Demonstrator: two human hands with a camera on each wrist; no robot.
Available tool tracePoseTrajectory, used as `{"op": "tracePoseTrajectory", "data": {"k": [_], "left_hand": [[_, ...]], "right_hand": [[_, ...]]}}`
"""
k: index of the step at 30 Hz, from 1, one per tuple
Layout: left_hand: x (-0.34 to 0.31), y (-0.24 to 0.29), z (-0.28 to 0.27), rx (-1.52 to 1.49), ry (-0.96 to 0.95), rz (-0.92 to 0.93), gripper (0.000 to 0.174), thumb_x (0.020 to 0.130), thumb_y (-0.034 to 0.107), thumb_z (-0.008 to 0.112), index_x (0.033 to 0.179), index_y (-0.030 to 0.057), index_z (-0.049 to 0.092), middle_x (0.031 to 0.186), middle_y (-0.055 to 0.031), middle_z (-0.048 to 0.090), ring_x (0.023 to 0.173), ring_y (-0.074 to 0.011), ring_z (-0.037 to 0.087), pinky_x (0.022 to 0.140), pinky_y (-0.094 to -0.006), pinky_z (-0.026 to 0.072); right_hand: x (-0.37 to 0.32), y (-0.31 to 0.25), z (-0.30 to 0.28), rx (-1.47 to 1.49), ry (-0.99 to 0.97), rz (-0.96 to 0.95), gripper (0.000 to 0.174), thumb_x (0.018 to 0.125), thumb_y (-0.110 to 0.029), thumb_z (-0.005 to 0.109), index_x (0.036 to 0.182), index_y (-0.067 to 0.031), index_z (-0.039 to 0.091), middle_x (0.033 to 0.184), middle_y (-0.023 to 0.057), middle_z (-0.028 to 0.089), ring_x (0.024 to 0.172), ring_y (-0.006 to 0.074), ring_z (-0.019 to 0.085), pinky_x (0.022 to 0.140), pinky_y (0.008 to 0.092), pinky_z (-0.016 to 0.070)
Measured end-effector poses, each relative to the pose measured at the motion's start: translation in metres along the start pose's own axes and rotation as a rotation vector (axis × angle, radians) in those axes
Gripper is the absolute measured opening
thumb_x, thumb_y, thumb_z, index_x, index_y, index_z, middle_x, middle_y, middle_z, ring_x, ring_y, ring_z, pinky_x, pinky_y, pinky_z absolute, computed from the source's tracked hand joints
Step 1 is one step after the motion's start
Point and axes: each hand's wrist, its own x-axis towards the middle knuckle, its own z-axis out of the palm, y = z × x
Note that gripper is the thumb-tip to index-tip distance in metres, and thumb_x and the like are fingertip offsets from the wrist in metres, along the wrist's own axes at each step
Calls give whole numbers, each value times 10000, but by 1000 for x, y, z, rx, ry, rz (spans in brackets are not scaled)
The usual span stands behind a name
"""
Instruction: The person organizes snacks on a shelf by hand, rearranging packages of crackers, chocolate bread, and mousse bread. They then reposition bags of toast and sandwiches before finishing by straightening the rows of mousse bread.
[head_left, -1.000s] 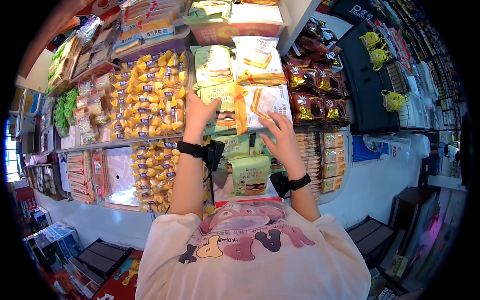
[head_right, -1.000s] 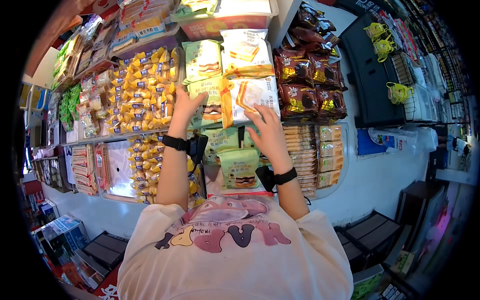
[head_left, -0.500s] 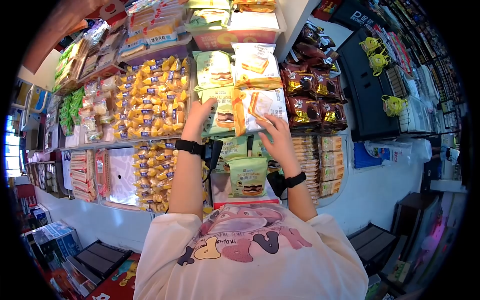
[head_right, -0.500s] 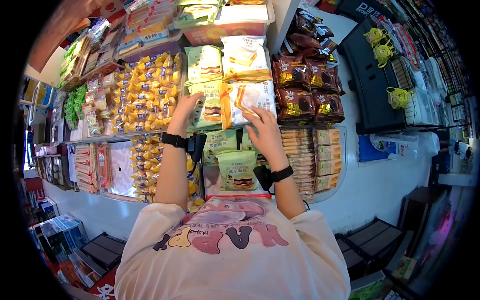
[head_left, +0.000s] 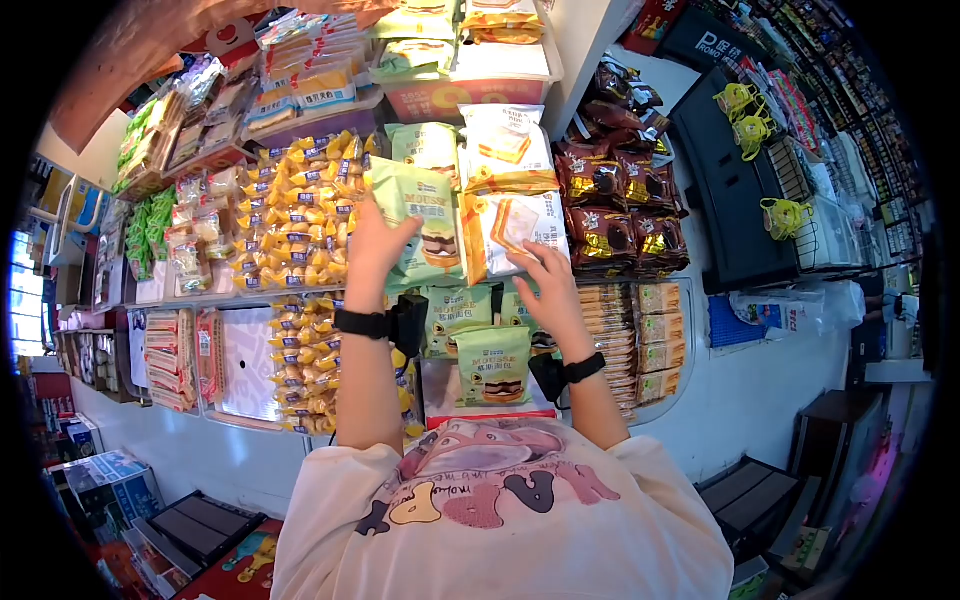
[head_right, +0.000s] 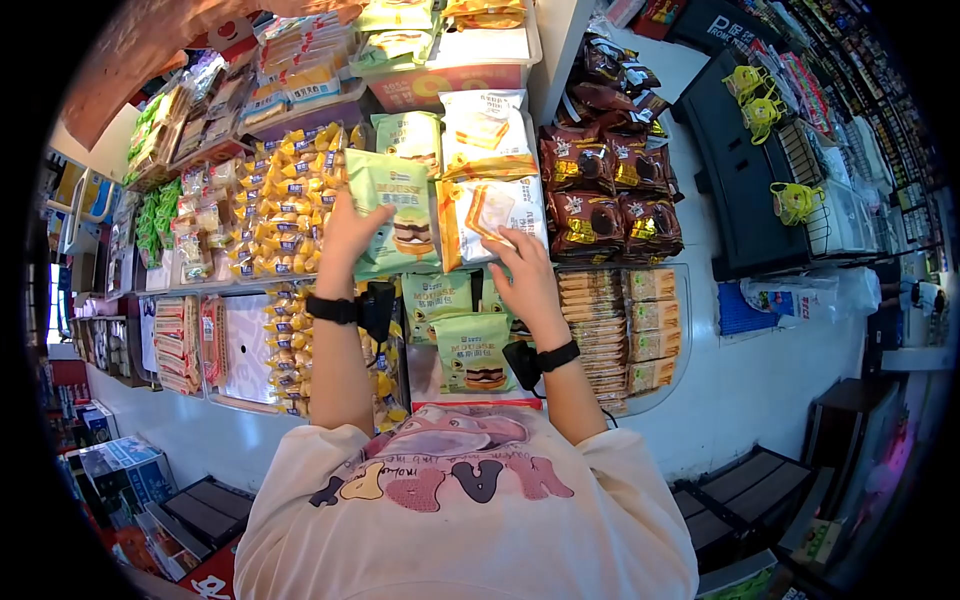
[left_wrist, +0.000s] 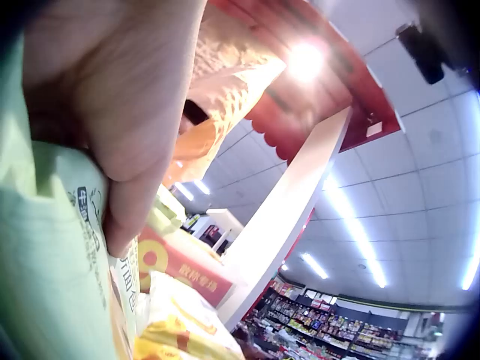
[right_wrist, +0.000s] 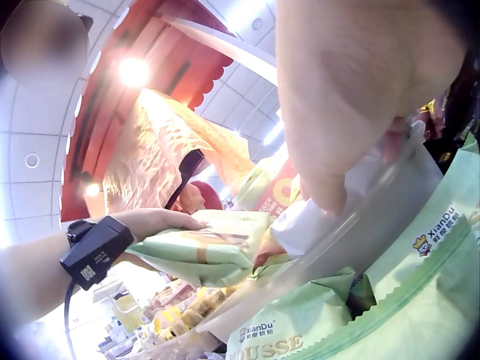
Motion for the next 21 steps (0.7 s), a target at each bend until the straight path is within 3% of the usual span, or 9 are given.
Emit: {"op": "tracePoseTrajectory", "data": {"k": [4, 7, 10, 12, 14, 17, 21], "left_hand": [[-20, 12, -48, -213, 71, 53, 673, 730, 344, 751, 1205, -36, 463, 1070, -215, 622, 967, -294, 633, 814, -371, 499], [-59, 37, -88, -362, 105, 161, 580, 787, 245, 735, 1217, -34, 464, 1068, -176, 622, 963, -224, 622, 814, -332, 494], [-100, 47, -112, -586, 83, 252, 506, 825, 154, 713, 1225, -26, 462, 1086, -137, 610, 972, -175, 598, 819, -301, 488], [-128, 51, -124, -649, 63, 238, 504, 833, 115, 703, 1246, -21, 449, 1113, -122, 600, 986, -173, 593, 842, -303, 487], [-154, 54, -130, -715, 79, 252, 517, 832, 116, 705, 1254, -23, 441, 1113, -122, 600, 986, -175, 593, 846, -305, 490], [-188, 41, -129, -725, 87, 211, 540, 831, 105, 707, 1273, -14, 422, 1142, -124, 585, 1027, -191, 585, 864, -317, 496], [-213, 16, -111, -767, 27, 144, 551, 813, 51, 706, 1274, -10, 409, 1167, -132, 574, 1057, -206, 580, 868, -324, 503]], "right_hand": [[-2, -1, 0, -18, -4, -9, 302, 821, -103, 651, 1122, -127, 645, 1254, 103, 525, 1188, 329, 467, 991, 434, 405], [-9, 1, -2, -13, 133, -6, 271, 825, -117, 646, 1095, -122, 659, 1250, 107, 530, 1178, 321, 471, 962, 418, 418], [-21, -13, -28, 154, 168, 168, 238, 839, -132, 635, 1075, -118, 670, 1237, 102, 540, 1159, 295, 479, 875, 371, 459], [-29, -31, -56, 269, 162, 196, 189, 868, -148, 617, 1043, -102, 668, 1127, 90, 594, 1024, 226, 561, 713, 299, 495], [-44, -40, -72, 365, 65, 253, 258, 856, -177, 640, 1098, -87, 633, 1055, 98, 622, 927, 235, 604, 714, 313, 501], [-78, -34, -58, 224, -160, 377, 472, 823, -177, 695, 1238, -46, 515, 1072, 120, 617, 964, 223, 611, 800, 307, 491], [-120, -15, 4, 347, -307, 579, 681, 781, -174, 753, 1318, 14, 380, 1052, 136, 613, 977, 209, 607, 850, 322, 485]]}}
